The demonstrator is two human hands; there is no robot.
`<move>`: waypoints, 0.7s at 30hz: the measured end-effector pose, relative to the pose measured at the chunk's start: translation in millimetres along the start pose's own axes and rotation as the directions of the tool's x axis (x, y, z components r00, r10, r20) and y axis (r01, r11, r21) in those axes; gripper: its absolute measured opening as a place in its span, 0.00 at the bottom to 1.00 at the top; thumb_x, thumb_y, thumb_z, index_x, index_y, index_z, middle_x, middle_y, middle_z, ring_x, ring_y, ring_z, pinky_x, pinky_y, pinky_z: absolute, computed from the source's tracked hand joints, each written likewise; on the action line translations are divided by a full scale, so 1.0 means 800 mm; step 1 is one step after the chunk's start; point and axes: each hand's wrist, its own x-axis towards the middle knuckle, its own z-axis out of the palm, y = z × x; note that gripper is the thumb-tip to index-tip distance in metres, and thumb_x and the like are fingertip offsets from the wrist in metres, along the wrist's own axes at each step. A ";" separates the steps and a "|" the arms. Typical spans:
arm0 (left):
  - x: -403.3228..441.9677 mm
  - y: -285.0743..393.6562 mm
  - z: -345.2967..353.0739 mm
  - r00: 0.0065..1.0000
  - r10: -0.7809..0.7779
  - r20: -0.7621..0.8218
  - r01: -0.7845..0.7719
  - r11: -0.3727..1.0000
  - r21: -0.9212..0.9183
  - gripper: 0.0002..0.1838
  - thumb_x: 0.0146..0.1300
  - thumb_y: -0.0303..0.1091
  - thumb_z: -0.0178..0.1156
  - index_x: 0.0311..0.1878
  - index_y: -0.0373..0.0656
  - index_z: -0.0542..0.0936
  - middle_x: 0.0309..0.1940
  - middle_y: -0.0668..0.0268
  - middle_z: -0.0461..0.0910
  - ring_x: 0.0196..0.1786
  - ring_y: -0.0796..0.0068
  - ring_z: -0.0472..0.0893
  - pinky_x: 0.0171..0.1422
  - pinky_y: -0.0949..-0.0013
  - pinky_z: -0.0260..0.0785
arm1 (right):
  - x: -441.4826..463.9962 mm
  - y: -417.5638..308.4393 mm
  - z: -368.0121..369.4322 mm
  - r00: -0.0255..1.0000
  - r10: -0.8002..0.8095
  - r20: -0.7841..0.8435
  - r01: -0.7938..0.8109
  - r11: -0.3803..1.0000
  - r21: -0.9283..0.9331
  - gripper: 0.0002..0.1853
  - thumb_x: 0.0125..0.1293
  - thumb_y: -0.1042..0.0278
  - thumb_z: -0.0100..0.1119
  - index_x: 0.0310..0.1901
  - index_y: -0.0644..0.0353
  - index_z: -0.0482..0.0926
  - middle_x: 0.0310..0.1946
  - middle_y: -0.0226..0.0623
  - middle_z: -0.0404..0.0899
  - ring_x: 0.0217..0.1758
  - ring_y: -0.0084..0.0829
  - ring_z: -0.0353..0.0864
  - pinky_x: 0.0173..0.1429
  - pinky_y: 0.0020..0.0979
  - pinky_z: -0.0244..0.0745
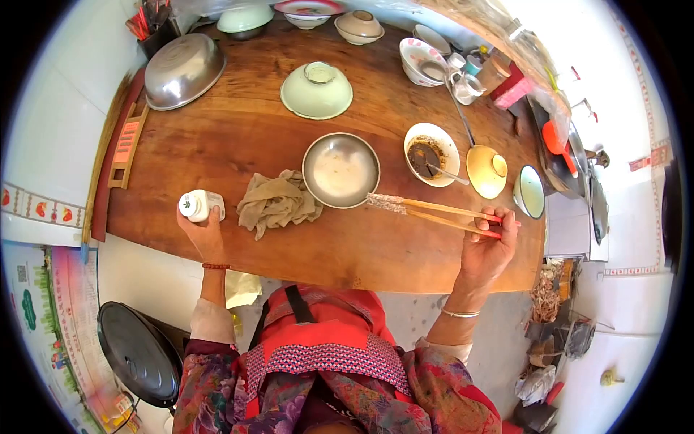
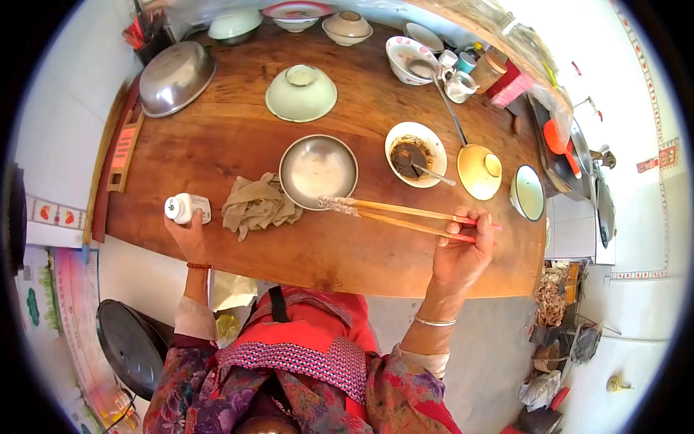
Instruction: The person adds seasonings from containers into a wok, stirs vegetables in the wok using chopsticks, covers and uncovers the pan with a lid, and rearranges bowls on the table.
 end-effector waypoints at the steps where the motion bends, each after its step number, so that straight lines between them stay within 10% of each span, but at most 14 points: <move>1: 0.002 -0.002 0.002 0.999 -0.046 -0.023 0.046 0.999 0.006 0.40 0.52 0.25 0.65 0.65 0.32 0.53 0.61 0.53 0.59 0.63 0.62 0.64 0.67 0.63 0.57 | -0.001 -0.004 -0.001 1.000 -0.018 0.004 0.018 1.000 -0.001 0.10 0.69 0.61 0.47 0.36 0.60 0.72 0.32 0.42 0.77 0.26 0.29 0.77 0.20 0.26 0.74; 13: -0.001 -0.036 -0.004 0.988 -0.119 -0.097 0.118 0.993 -0.011 0.32 0.49 0.20 0.64 0.58 0.34 0.63 0.53 0.58 0.70 0.53 0.68 0.73 0.58 0.67 0.66 | -0.015 -0.064 -0.038 0.981 -0.163 -0.107 0.163 0.987 -0.011 0.11 0.69 0.61 0.48 0.35 0.60 0.72 0.31 0.39 0.76 0.26 0.27 0.75 0.20 0.25 0.70; 21: 0.001 0.092 0.036 0.998 0.052 0.032 -0.051 0.998 -0.031 0.30 0.52 0.19 0.62 0.59 0.33 0.63 0.52 0.56 0.71 0.52 0.67 0.74 0.58 0.65 0.67 | 0.030 -0.131 -0.103 0.963 -0.221 -0.156 0.231 0.972 0.046 0.11 0.69 0.62 0.48 0.34 0.61 0.72 0.29 0.39 0.76 0.25 0.27 0.75 0.19 0.24 0.70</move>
